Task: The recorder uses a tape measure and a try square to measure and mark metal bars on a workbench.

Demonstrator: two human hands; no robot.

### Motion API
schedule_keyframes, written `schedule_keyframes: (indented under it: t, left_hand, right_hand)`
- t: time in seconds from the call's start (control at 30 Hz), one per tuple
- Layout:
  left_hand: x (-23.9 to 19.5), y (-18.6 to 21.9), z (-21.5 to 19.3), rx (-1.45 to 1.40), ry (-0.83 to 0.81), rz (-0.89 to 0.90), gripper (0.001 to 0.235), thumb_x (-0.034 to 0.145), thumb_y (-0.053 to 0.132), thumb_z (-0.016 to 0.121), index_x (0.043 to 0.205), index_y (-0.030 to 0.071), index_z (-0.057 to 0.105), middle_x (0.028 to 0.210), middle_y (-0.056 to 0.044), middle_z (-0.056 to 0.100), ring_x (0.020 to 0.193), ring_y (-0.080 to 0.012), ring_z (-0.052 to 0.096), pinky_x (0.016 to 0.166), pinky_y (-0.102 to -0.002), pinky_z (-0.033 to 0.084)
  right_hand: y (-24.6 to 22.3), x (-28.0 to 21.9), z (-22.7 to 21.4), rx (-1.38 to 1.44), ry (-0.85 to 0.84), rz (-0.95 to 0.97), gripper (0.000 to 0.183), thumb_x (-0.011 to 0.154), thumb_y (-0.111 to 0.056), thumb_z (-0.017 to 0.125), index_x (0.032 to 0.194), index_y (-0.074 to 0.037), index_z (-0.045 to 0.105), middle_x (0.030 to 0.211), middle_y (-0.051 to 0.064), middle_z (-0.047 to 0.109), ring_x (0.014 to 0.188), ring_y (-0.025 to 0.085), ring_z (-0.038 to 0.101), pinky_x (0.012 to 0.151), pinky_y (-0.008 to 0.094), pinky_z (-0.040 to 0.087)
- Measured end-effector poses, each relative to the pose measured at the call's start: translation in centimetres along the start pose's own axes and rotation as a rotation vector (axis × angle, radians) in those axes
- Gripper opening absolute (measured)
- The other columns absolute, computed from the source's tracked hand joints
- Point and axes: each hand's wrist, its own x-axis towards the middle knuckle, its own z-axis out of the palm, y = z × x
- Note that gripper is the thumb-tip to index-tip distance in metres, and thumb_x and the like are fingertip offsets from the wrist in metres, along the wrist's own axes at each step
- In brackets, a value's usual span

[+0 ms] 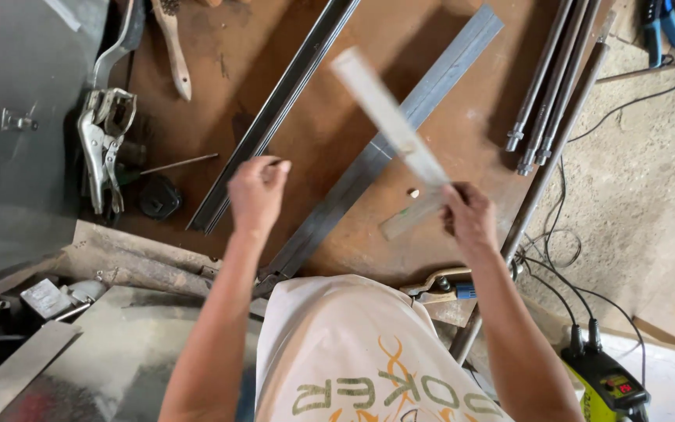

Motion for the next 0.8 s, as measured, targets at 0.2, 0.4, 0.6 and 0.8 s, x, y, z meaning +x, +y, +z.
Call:
schedule_keyframes:
  t: [0.2,0.4,0.6,0.8]
  left_hand:
    - [-2.9,-5.0,-3.0,0.139,0.070,-0.041,0.023,0.092,0.025,0.080,0.101,0.005,0.075,0.092,-0.012,0.072,0.081,-0.0260,0.071,0.074,-0.038,0.056]
    - [-4.4,-6.6,-2.6,0.542,0.271,0.147,0.033,0.089,0.028,0.082,0.114,0.010,0.071,0.112,-0.014,0.063,0.107,-0.0377,0.059,0.089,-0.047,0.051]
    - [-1.3,-5.2,-1.8,0.584,0.287,0.188,0.047,0.087,0.038,0.083,0.122,0.011,0.067,0.115,-0.015,0.060,0.110,-0.0380,0.056,0.088,-0.050,0.048]
    - [1.8,-7.0,-0.4,0.575,0.227,0.199,0.053,0.078,0.033,0.087,0.121,0.011,0.065,0.113,-0.014,0.063,0.105,-0.0373,0.060,0.084,-0.050,0.050]
  right_hand:
    - [9.9,4.5,-1.5,0.695,0.107,-0.166,0.021,0.103,-0.018,0.066,0.111,-0.001,0.057,0.080,0.006,0.064,0.061,0.014,0.062,0.058,0.035,0.060]
    - [13.6,6.6,0.6,0.768,0.169,-0.164,0.024,0.103,-0.018,0.068,0.114,0.001,0.058,0.092,0.010,0.068,0.068,0.017,0.067,0.060,0.033,0.055]
    - [6.6,1.3,-0.1,-0.354,0.216,0.038,0.031,0.100,-0.030,0.067,0.119,-0.006,0.070,0.097,0.011,0.076,0.071,0.018,0.071,0.066,0.029,0.058]
    - [5.6,1.0,0.2,-0.371,0.288,-0.246,0.033,0.094,-0.028,0.073,0.114,-0.001,0.072,0.101,0.011,0.068,0.070,0.021,0.074,0.063,0.035,0.061]
